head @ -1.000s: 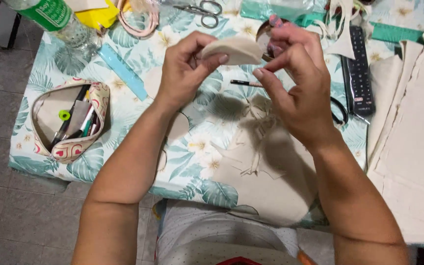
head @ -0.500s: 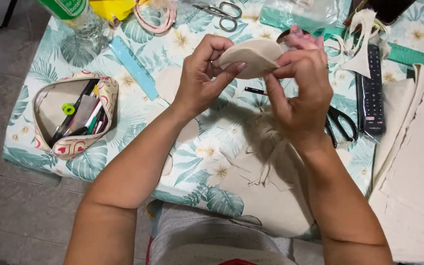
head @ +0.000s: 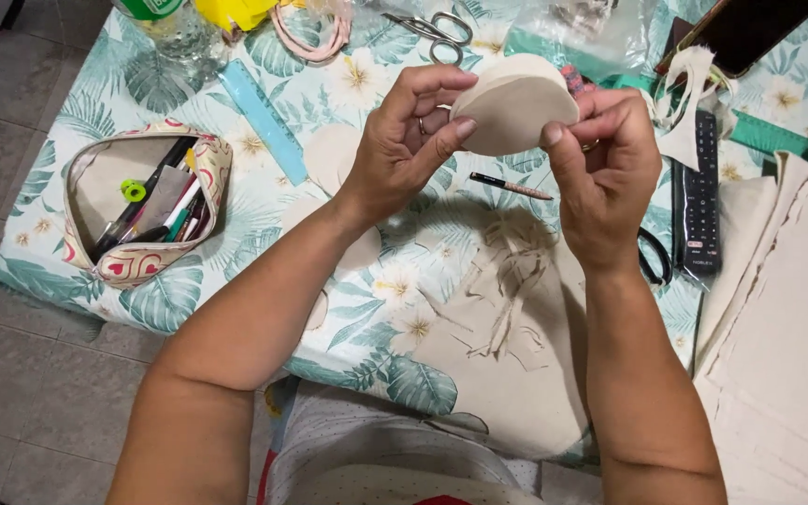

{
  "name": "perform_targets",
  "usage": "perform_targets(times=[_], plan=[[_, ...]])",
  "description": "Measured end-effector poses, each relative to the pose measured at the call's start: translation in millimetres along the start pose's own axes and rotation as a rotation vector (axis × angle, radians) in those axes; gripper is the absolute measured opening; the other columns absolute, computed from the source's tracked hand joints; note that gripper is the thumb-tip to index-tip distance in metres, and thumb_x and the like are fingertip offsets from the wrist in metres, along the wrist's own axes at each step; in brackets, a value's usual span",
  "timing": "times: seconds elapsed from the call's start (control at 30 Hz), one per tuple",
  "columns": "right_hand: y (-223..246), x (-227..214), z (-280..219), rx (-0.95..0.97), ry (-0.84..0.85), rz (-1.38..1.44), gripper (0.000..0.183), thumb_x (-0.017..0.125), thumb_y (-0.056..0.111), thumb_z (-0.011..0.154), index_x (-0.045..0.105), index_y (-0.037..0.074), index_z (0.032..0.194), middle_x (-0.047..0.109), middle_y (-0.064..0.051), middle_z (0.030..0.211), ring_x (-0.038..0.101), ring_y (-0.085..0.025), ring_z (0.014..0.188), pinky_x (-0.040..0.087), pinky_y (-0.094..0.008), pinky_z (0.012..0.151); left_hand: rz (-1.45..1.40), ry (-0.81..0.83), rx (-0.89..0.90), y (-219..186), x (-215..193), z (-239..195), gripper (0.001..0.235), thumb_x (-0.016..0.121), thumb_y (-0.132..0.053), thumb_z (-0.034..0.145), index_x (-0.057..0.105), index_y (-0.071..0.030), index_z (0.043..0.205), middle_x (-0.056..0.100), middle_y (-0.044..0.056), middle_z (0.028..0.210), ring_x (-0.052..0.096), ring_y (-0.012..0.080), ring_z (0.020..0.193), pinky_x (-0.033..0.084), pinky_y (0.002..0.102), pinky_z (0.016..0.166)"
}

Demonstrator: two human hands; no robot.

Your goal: Cutting circular pieces of fabric using scissors and organizing them into piles on a workshop table.

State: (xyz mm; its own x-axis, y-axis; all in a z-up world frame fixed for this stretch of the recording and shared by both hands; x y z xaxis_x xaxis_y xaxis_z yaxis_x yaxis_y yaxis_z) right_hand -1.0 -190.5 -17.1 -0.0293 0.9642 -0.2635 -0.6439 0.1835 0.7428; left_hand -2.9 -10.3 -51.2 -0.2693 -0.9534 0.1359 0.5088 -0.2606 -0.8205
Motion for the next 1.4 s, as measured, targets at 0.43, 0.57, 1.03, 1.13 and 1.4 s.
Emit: perform_targets(times=[0.43, 0.57, 1.03, 1.13, 1.4], plan=[[-9, 4, -7, -0.135, -0.015, -0.026, 0.019, 0.054, 0.002, 0.093, 0.037, 0.004, 0.084, 0.043, -0.013, 0.09, 0.042, -0.022, 0.083, 0.036, -0.028, 0.07, 0.044, 0.001, 0.015, -7, -4, 0, 0.025, 0.05, -0.022, 0.097, 0.048, -0.007, 0.116, 0.059, 0.008, 0.109, 0.061, 0.0173, 0.1, 0.051, 0.024, 0.079], [-12, 3, -6, -0.123, -0.03, -0.032, 0.019, 0.054, 0.003, 0.093, 0.038, 0.003, 0.084, 0.042, -0.013, 0.092, 0.043, -0.021, 0.083, 0.037, -0.029, 0.071, 0.118, 0.016, 0.093, -6, -6, -1, 0.022, 0.044, -0.02, 0.099, 0.05, -0.006, 0.116, 0.056, 0.008, 0.105, 0.059, 0.0157, 0.081, 0.049, 0.025, 0.071], [0, 4, -3, -0.316, 0.02, -0.194, 0.018, 0.052, -0.001, 0.095, 0.039, 0.002, 0.083, 0.047, -0.015, 0.088, 0.047, -0.027, 0.084, 0.039, -0.036, 0.075, 0.175, 0.015, 0.101, -9, -6, -2, 0.022, 0.053, -0.016, 0.094, 0.051, -0.003, 0.111, 0.061, 0.012, 0.106, 0.065, 0.0221, 0.097, 0.059, 0.028, 0.084], [3, 4, -3, -0.526, 0.107, -0.26, 0.011, 0.043, -0.003, 0.094, 0.037, -0.003, 0.086, 0.047, -0.022, 0.09, 0.044, -0.03, 0.085, 0.052, -0.056, 0.089, 0.17, 0.025, 0.064, -14, -5, 0, 0.025, 0.055, -0.016, 0.093, 0.051, -0.003, 0.114, 0.061, 0.014, 0.107, 0.064, 0.0226, 0.1, 0.059, 0.03, 0.086], [0, 4, -3, -0.566, 0.15, -0.279, 0.011, 0.044, -0.006, 0.093, 0.038, -0.001, 0.085, 0.048, -0.021, 0.094, 0.057, -0.044, 0.1, 0.037, -0.063, 0.1, 0.272, 0.009, 0.134, -11, -5, 3, 0.016, 0.048, -0.016, 0.094, 0.052, -0.003, 0.102, 0.059, 0.008, 0.089, 0.057, 0.0158, 0.076, 0.046, 0.023, 0.065]])
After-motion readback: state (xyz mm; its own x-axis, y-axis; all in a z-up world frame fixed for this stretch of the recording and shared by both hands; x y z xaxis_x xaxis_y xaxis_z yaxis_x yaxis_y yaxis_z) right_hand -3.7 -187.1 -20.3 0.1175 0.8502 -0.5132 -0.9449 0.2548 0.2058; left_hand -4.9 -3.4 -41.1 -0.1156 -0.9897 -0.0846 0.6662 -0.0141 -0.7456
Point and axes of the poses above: each hand's wrist, its own z-axis towards the middle knuckle, its own x-axis out of the palm, y = z × x, the point moved 2 cm from there along z, towards the middle knuckle
